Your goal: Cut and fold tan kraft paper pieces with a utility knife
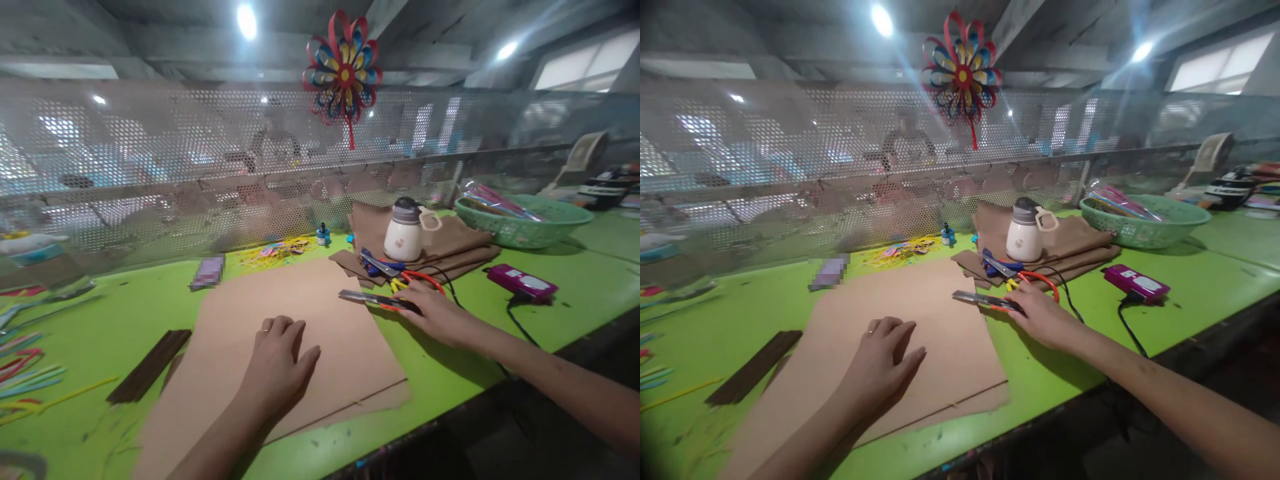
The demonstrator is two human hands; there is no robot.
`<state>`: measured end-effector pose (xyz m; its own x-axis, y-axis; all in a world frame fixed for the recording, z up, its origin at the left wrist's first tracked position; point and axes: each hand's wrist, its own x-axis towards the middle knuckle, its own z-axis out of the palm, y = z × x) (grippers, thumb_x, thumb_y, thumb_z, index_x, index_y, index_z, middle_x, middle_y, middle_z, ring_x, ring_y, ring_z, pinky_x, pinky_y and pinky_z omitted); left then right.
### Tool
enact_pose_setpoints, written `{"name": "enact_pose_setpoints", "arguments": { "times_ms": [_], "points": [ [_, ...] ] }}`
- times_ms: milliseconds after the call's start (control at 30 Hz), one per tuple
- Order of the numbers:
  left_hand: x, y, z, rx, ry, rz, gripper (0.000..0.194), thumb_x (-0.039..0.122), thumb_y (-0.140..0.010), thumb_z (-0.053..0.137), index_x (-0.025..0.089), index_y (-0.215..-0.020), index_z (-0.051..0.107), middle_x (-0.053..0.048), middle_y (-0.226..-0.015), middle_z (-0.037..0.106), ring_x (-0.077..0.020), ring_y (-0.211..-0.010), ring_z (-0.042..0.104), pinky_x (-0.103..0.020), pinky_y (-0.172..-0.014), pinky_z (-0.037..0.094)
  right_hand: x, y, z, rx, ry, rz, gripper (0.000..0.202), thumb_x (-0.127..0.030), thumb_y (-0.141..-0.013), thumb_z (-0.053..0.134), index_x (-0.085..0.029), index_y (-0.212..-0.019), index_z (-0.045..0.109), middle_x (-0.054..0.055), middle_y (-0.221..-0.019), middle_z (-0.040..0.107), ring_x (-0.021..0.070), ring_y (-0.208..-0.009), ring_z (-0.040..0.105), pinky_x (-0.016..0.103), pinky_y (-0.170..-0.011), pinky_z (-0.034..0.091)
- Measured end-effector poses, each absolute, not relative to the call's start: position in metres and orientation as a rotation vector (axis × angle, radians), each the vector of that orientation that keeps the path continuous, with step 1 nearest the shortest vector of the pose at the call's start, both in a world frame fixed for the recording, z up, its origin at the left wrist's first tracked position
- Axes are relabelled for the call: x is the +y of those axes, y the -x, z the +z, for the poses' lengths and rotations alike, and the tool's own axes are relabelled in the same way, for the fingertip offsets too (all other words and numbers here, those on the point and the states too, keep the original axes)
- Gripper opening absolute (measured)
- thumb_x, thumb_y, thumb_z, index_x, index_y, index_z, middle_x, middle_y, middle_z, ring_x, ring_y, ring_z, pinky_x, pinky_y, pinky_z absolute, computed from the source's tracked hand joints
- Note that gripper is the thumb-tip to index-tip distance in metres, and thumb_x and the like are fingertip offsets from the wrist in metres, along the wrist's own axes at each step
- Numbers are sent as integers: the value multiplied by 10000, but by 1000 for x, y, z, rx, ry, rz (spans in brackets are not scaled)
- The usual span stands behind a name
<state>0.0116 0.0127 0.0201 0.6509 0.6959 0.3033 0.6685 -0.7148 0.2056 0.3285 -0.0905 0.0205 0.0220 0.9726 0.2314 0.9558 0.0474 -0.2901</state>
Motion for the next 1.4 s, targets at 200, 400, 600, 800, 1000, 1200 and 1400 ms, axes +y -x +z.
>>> {"name": "enact_pose_setpoints", "arguments": {
  "times_ms": [200, 400, 600, 800, 1000, 1200, 1400],
  "points": [
    [14, -9, 16, 1130, -2749, 737, 265, 307, -834, 559, 167, -1053, 609, -109, -1023, 514, -303, -982, 459, -466, -856, 416, -76, -339, 30, -2151, 1864, 153, 260, -235, -899, 497, -201, -1101, 657, 110, -992, 577, 279, -937, 582, 411, -832, 459],
    [13, -9, 13, 1072, -2708, 821, 199, 258, -856, 521, 157, -1027, 523, -106, -1026, 499, -286, -977, 447, -450, -844, 405, -74, -352, 35, -2181, 1852, 195, 271, -238, -914, 482, -164, -1134, 623, 128, -1052, 574, 280, -1001, 554, 403, -868, 434],
    [13, -10, 12, 1096, -2731, 732, 152, 267, -877, 506, 169, -994, 521, -85, -954, 519, -277, -914, 454, -431, -790, 396, -80, -352, 42, -2315, 1752, 359, 230, -280, -916, 517, -194, -1081, 652, 89, -994, 607, 244, -944, 570, 361, -848, 435],
    [15, -14, 12, 1156, -2781, 611, 207, 301, -889, 510, 160, -1032, 563, -98, -966, 536, -294, -926, 467, -441, -798, 397, -113, -358, 49, -2345, 1695, 725, 234, -288, -892, 560, -195, -1082, 662, 76, -1011, 628, 231, -936, 594, 331, -828, 442],
    [18, -15, 10, 1125, -2841, 572, 198, 307, -902, 521, 181, -1043, 584, -99, -991, 558, -295, -936, 488, -436, -796, 401, -141, -353, 55, -2295, 1695, 845, 197, -271, -899, 553, -186, -1039, 662, 81, -1016, 616, 230, -960, 583, 332, -854, 434],
    [13, -16, 14, 1052, -2946, 593, 163, 290, -925, 503, 194, -872, 624, -103, -1038, 572, -285, -986, 495, -423, -804, 398, -150, -352, 54, -2280, 1677, 815, 218, -272, -908, 548, -182, -1078, 650, 81, -1023, 603, 230, -975, 577, 346, -874, 433],
    [2, -20, 19, 984, -3003, 479, 282, 234, -968, 389, 175, -823, 624, -87, -846, 552, -243, -841, 508, -383, -765, 424, -156, -347, 51, -2258, 1670, 742, 248, -240, -914, 526, -211, -1135, 634, 81, -1050, 588, 228, -997, 567, 355, -891, 437]
  ]
}}
